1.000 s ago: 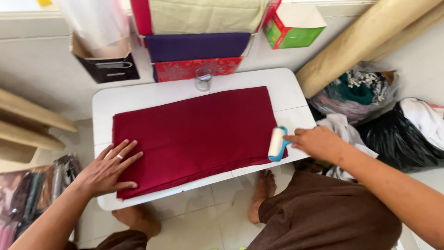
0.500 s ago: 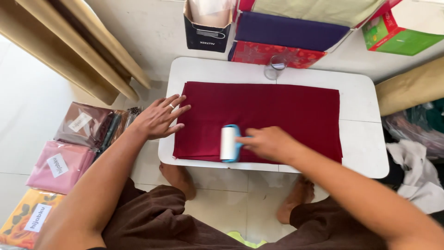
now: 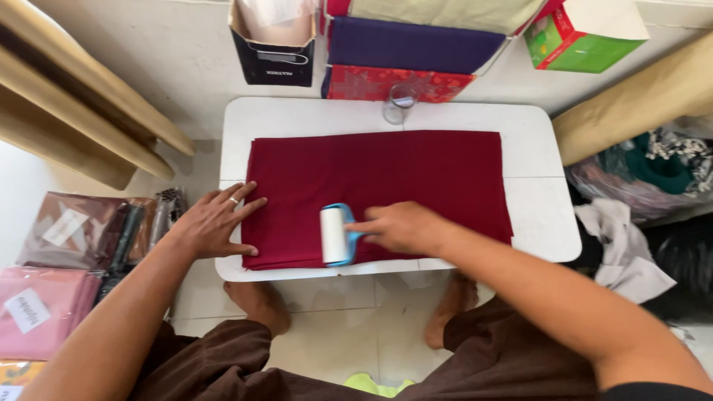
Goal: The person folds a large piece of maroon fabric on a white table, using a lint roller to smooth the surface between folds. The fabric is folded multiple times into a compact rectangle.
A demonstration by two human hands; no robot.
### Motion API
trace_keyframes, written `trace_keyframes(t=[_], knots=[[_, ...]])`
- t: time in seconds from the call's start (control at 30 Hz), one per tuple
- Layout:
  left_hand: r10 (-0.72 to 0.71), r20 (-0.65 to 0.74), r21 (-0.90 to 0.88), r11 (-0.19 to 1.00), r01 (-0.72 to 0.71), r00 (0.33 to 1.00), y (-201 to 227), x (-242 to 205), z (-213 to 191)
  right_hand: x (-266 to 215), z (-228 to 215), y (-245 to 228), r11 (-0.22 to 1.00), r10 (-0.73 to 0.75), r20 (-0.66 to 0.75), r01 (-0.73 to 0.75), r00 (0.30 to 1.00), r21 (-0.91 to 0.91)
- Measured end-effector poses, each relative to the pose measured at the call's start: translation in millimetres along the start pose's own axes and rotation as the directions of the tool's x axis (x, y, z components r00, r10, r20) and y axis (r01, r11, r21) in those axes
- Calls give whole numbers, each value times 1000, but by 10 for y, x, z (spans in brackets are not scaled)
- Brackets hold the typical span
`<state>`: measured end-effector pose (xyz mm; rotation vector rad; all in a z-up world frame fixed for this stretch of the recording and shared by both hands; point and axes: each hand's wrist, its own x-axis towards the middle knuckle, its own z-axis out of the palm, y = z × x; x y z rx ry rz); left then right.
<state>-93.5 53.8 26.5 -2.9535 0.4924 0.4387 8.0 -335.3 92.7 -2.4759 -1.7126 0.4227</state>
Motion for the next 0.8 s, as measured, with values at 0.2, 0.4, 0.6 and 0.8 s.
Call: trace_keyframes(t=[0.2, 0.4, 0.6, 0.8], knots=[[-61, 78, 10, 998, 60, 995, 88, 1, -135, -1640, -627, 1071, 948, 301, 203, -315, 932, 43], [97, -33, 2, 995, -97, 995, -98, 68, 204, -2703, -643, 1874, 687, 701, 365, -718, 613, -111], [30, -37, -128, 991, -34, 999, -28, 164, -207, -2226, -552, 1862, 788, 607, 120, -575, 786, -222], [-84, -48, -130, 989, 77, 995, -50, 175, -482, -853, -526, 1195, 916, 355, 58, -334, 933, -222]])
